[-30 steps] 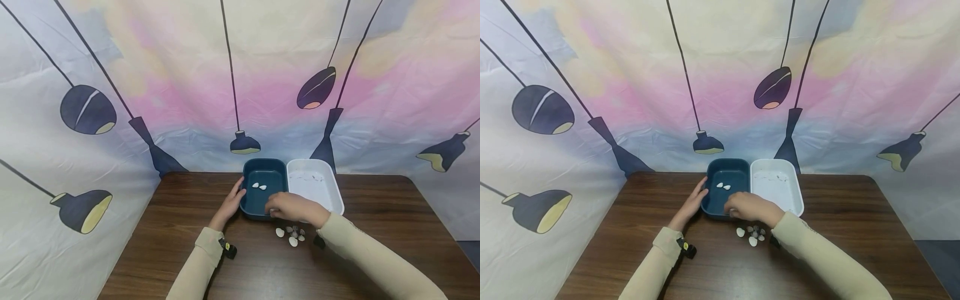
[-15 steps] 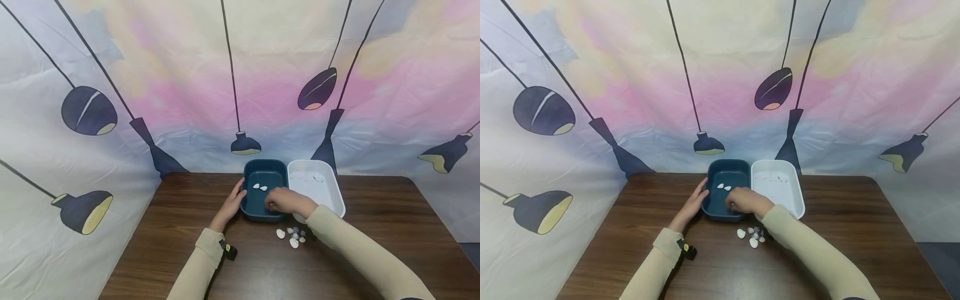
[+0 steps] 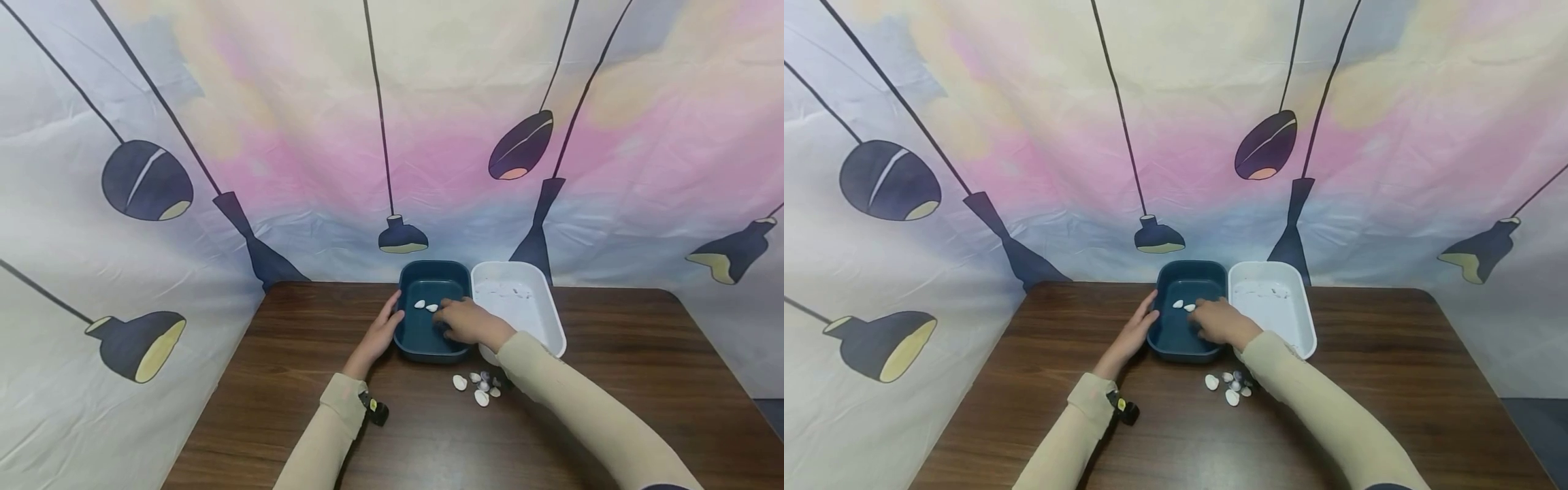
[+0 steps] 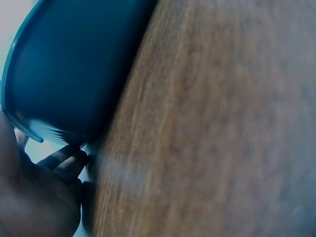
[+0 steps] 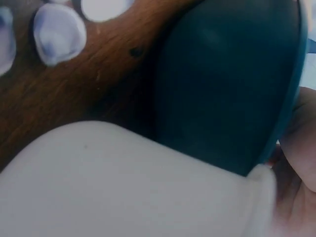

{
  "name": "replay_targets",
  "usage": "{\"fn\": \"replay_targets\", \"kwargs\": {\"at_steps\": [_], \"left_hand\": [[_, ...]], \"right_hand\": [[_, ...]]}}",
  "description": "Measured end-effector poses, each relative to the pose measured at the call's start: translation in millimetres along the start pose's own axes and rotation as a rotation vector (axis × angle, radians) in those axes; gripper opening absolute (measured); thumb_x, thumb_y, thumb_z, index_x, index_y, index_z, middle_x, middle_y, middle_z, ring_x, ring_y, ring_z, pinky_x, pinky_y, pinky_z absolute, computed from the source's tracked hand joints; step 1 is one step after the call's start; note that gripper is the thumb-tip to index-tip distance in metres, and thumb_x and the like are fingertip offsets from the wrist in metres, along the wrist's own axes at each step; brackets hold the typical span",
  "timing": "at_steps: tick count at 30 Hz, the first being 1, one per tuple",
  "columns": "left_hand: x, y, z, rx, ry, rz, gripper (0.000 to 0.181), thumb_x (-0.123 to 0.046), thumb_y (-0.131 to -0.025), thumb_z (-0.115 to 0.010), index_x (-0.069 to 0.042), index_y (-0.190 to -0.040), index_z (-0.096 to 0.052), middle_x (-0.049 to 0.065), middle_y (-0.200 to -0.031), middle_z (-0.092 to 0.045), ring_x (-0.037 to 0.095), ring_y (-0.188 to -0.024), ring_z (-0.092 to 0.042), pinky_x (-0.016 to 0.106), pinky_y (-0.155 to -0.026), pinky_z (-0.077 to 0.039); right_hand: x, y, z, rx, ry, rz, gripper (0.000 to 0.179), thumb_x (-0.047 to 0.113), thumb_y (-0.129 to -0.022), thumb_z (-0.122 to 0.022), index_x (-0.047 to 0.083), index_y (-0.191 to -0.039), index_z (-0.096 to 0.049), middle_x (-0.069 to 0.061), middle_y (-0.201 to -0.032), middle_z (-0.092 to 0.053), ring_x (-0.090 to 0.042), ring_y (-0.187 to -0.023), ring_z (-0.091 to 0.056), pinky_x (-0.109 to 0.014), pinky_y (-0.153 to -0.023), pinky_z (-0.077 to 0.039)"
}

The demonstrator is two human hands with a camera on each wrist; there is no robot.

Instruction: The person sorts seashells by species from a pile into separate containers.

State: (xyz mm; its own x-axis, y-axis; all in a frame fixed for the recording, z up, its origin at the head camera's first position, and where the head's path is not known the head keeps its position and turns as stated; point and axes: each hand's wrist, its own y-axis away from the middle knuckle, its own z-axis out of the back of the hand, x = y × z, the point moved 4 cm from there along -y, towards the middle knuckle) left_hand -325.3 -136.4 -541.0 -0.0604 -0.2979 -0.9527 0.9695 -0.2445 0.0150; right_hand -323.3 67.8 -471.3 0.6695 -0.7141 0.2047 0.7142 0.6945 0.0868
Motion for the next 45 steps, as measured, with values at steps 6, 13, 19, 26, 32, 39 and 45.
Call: {"fn": "replay_targets", "kwargs": {"at_steps": [6, 13, 19, 26, 32, 39, 45], "left_hand": [[-1.0, -0.2, 0.2, -0.01, -0.008, -0.002, 0.059, -0.029, -0.115, -0.043, -0.019, -0.17, -0.025, 0.014, -0.175, -0.019, 0.041, -0.159, -0.02, 0.063, -0.124, -0.021], [-40.6, 18.5, 3.3, 0.048, 0.008, 0.021, 0.059, -0.019, -0.115, -0.042, -0.006, -0.169, -0.021, 0.022, -0.174, -0.016, 0.046, -0.158, -0.017, 0.064, -0.123, -0.021], [-44.1, 19.9, 3.7, 0.054, -0.011, 0.029, 0.059, -0.021, -0.116, -0.042, -0.007, -0.169, -0.021, 0.021, -0.174, -0.016, 0.045, -0.158, -0.018, 0.064, -0.123, -0.022], [-44.4, 20.3, 3.8, 0.056, -0.015, 0.017, 0.06, -0.021, -0.116, -0.042, -0.005, -0.169, -0.02, 0.022, -0.174, -0.017, 0.046, -0.158, -0.018, 0.064, -0.123, -0.023], [-43.8, 19.1, 4.0, 0.051, -0.016, 0.021, 0.059, -0.022, -0.116, -0.042, -0.006, -0.169, -0.021, 0.021, -0.174, -0.017, 0.045, -0.158, -0.019, 0.063, -0.124, -0.023], [-44.0, 19.0, 4.0, 0.054, -0.016, 0.015, 0.059, -0.019, -0.116, -0.041, -0.005, -0.169, -0.02, 0.021, -0.174, -0.017, 0.045, -0.158, -0.018, 0.064, -0.123, -0.022], [-44.2, 21.0, 3.8, 0.058, -0.004, 0.013, 0.059, -0.021, -0.116, -0.041, -0.006, -0.169, -0.02, 0.021, -0.174, -0.016, 0.045, -0.158, -0.017, 0.063, -0.124, -0.021]], "right_hand": [[2, 10.4, 8, -0.053, -0.004, 0.025, 0.041, 0.01, -0.094, -0.081, 0.005, -0.133, -0.072, -0.017, -0.125, -0.068, -0.033, -0.111, -0.068, -0.058, -0.1, -0.051], [8, 28.3, 16, -0.08, -0.05, 0.063, 0.04, 0.011, -0.094, -0.081, 0.004, -0.132, -0.072, -0.013, -0.12, -0.067, -0.026, -0.098, -0.069, -0.043, -0.088, -0.058], [20, 47.3, 21, -0.103, -0.053, 0.114, 0.038, 0.011, -0.094, -0.081, 0.004, -0.13, -0.073, -0.012, -0.122, -0.068, -0.025, -0.105, -0.07, -0.042, -0.091, -0.058], [30, 62.8, 21, -0.117, -0.08, 0.163, 0.034, 0.009, -0.093, -0.081, 0.003, -0.126, -0.074, -0.01, -0.12, -0.068, -0.024, -0.104, -0.07, -0.04, -0.089, -0.059], [38, 69.0, 19, -0.142, -0.093, 0.179, 0.031, 0.007, -0.091, -0.081, 0.003, -0.121, -0.076, -0.008, -0.111, -0.068, -0.02, -0.096, -0.069, -0.037, -0.085, -0.059], [45, 79.4, 13, -0.136, -0.128, 0.139, 0.03, 0.01, -0.091, -0.082, 0.003, -0.119, -0.076, -0.008, -0.105, -0.068, -0.016, -0.087, -0.067, -0.035, -0.078, -0.058], [48, 84.5, 5, -0.141, -0.125, 0.116, 0.026, 0.012, -0.091, -0.082, 0.004, -0.116, -0.077, -0.006, -0.1, -0.068, -0.014, -0.083, -0.066, -0.034, -0.075, -0.059]]}}
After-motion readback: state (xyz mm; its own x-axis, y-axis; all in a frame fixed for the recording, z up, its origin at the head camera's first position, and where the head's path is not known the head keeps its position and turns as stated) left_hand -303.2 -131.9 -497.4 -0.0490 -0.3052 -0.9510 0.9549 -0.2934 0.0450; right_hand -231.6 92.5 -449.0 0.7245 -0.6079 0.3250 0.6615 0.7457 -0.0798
